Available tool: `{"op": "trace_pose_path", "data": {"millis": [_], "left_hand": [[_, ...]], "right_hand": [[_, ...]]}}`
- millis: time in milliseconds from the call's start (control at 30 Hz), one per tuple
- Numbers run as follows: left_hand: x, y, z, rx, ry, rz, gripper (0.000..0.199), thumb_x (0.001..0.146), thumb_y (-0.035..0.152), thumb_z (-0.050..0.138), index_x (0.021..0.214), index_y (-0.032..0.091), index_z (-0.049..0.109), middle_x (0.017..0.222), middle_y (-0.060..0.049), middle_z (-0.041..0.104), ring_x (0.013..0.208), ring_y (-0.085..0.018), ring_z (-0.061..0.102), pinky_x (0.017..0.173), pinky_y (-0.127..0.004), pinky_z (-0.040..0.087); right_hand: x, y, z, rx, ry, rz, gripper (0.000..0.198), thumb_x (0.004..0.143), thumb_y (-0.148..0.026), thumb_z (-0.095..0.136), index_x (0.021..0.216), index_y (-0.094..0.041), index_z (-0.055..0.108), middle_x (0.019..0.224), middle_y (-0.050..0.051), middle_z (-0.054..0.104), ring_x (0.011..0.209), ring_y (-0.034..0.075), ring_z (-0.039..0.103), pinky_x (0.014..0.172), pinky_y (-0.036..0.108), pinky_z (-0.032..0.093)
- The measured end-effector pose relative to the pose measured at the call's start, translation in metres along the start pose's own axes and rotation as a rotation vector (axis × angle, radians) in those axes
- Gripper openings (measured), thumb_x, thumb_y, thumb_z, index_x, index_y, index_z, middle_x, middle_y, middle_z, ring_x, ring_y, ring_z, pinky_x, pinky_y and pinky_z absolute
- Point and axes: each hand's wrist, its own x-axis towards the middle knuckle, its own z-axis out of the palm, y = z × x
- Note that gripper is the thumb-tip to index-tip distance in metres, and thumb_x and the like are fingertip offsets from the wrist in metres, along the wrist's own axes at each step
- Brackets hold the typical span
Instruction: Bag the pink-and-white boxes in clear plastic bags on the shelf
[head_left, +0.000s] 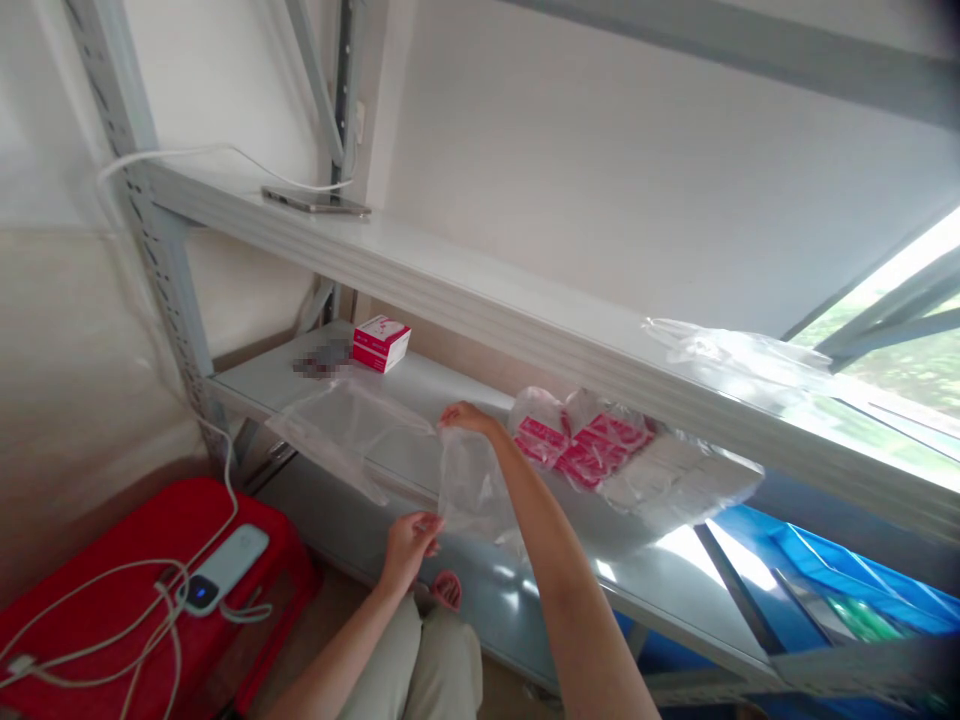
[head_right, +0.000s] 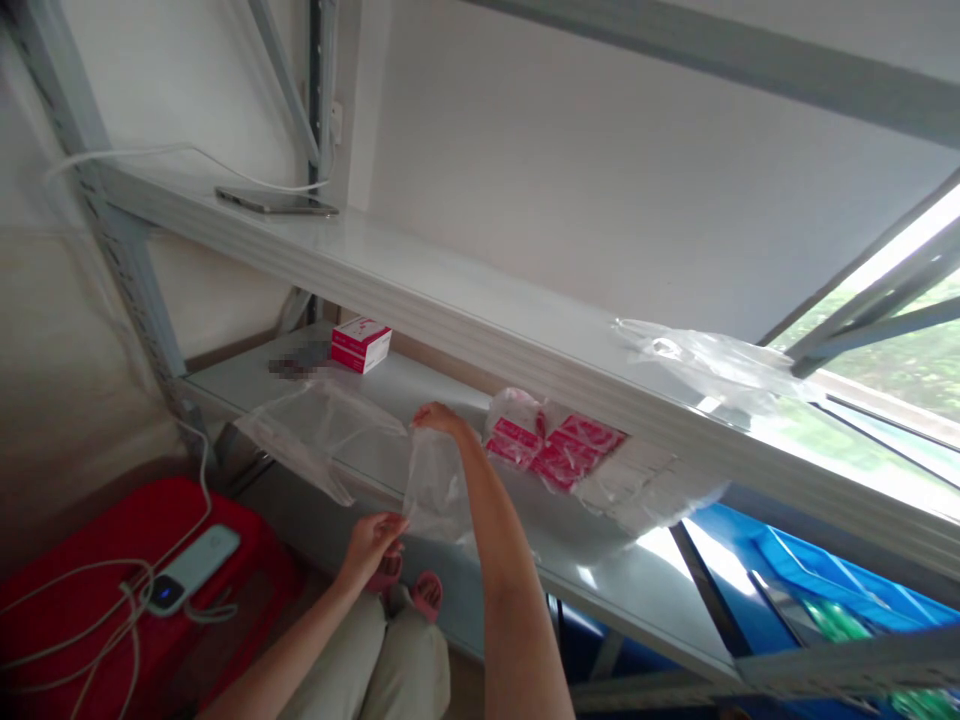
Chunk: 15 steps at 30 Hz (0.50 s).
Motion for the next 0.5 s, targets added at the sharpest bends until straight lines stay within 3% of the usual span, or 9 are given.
{"op": "trace_pose_path", "data": {"millis": [133,267,500], "left_hand": [[-0.001,-0.007,-0.002,0.019,-0.016,0.022,0.044,0.059,0.054,0.066,0.071,0.012,0.064,0.065,-0.008,0.068,0.046,-0.014,0.059,0.045,-0.024,0.048],[-0.002,-0.006,-0.006,0.005,-0.019,0.037,0.047,0.061,0.058,0.062,0.073,0.013,0.063,0.067,-0.009,0.069,0.046,-0.015,0.059,0.044,-0.024,0.048],[-0.007,-0.002,-0.003,-0.016,0.032,0.055,0.056,0.065,0.069,0.054,0.074,0.014,0.060,0.065,-0.009,0.068,0.045,-0.015,0.059,0.042,-0.024,0.048]], "right_hand": [[0.009,0.005,-0.003,0.041,-0.168,0.054,0.023,0.079,-0.013,0.052,0.089,0.002,0.067,0.078,0.005,0.069,0.066,0.007,0.055,0.067,0.019,0.040],[0.009,0.011,0.002,0.069,-0.126,0.034,0.027,0.081,-0.012,0.049,0.098,0.004,0.062,0.085,0.007,0.069,0.070,0.005,0.056,0.068,0.016,0.040],[-0.003,0.006,0.012,-0.103,-0.050,-0.158,0.031,0.087,-0.022,0.043,0.097,0.001,0.063,0.089,0.005,0.069,0.076,0.006,0.059,0.071,0.017,0.041]]}}
